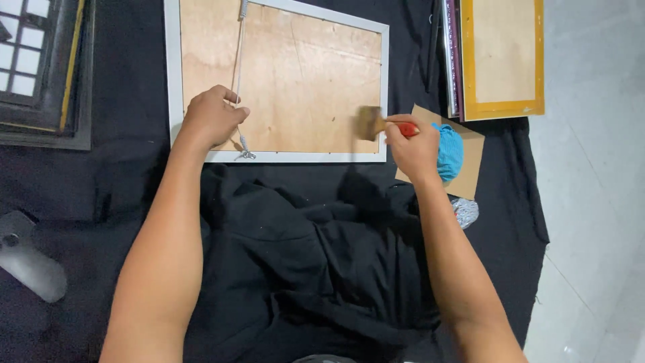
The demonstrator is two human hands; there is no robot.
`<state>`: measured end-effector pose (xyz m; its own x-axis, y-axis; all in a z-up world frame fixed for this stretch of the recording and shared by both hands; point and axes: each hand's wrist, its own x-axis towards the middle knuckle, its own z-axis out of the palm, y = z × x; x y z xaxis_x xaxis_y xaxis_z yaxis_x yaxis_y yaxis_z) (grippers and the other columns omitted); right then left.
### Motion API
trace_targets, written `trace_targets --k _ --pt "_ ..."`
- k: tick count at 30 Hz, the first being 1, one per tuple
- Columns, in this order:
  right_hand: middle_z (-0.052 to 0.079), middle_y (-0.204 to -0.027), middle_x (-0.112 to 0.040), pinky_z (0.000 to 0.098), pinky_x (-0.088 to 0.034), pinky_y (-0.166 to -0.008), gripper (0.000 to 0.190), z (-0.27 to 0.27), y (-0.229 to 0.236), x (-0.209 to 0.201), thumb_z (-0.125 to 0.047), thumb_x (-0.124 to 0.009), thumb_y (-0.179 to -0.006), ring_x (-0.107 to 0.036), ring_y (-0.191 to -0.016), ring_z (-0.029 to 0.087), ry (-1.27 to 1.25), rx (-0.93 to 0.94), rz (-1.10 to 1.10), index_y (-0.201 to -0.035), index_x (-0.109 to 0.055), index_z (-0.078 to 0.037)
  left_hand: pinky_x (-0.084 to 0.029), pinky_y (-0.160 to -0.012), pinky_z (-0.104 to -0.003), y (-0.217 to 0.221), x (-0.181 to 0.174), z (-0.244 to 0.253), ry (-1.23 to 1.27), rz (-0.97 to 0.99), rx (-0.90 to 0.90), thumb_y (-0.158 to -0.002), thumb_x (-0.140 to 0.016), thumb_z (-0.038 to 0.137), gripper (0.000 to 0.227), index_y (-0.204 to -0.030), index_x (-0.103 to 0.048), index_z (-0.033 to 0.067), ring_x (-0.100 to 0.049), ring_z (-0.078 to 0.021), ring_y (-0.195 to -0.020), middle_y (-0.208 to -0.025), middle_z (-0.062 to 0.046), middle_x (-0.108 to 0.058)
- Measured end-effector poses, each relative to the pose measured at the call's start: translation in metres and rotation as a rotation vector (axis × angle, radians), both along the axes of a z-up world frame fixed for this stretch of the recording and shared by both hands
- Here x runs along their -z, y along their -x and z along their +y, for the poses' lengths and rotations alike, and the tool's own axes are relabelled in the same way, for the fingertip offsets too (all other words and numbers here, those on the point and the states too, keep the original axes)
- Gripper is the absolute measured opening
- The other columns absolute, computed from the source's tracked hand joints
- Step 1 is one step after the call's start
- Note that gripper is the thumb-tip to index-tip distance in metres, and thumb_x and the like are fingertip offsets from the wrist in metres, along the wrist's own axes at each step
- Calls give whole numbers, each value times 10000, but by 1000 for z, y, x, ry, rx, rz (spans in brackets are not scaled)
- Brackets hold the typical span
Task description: Cleaning and disassembling a photo frame using a brush and a utility knife to remove the backboard and clean the glass.
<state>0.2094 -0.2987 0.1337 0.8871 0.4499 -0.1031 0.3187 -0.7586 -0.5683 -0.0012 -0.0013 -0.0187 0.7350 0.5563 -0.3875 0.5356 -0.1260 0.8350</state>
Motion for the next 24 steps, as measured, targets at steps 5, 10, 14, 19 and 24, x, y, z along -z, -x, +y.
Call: trace_targets --k 5,10,14,19,24 --pt "162 -871 -753 348 -608 -664 219 -21 -19 5 -172 -694 -848 -764 -769 260 45 42 130 -1026 -821 -164 -586 -689 -445 0 -12 -4 -6 -24 -10 -899 -726 189 428 -1228 -679 -79 -745 -342 -853 -1007 -250 -737" --pt "233 -914 -732 408 -645 -712 224 -21 -17 -7 -125 -710 -849 -765 -845 341 -85 108 161 -1047 -812 -101 -585 -700 -455 12 -25 3 -31 -31 -46 -926 -731 216 448 -1255 -667 -81 -740 -376 -908 -1067 -259 -730" --pt "95 -758 -705 324 -531 -615 206 -37 -34 1 -202 -695 -854 -628 -617 222 211 83 -110 -972 -806 -74 -567 -682 -360 26 -41 13 -310 -171 -158 -976 -766 188 350 -1203 -680 -64 -725 -249 -770 -983 -153 -758" --pt "64 -840 -742 207 -452 -545 201 -11 -9 -13 -152 -665 -907 -686 -649 126 -62 109 322 -1058 -762 -61 -582 -688 -323 43 -40 33 -435 -322 -343 -980 -806 148 310 -1176 -685 -58 -714 -203 -774 -985 -143 -751" --pt "74 -754 -702 290 -521 -648 211 9 13 -12 -158 -682 -927 -624 -648 172 58 -131 -293 -1016 -780 6 -599 -691 -297 39 -1 51 -329 -461 -570 -905 -807 163 333 -1133 -641 -14 -738 -184 -753 -934 -111 -752"
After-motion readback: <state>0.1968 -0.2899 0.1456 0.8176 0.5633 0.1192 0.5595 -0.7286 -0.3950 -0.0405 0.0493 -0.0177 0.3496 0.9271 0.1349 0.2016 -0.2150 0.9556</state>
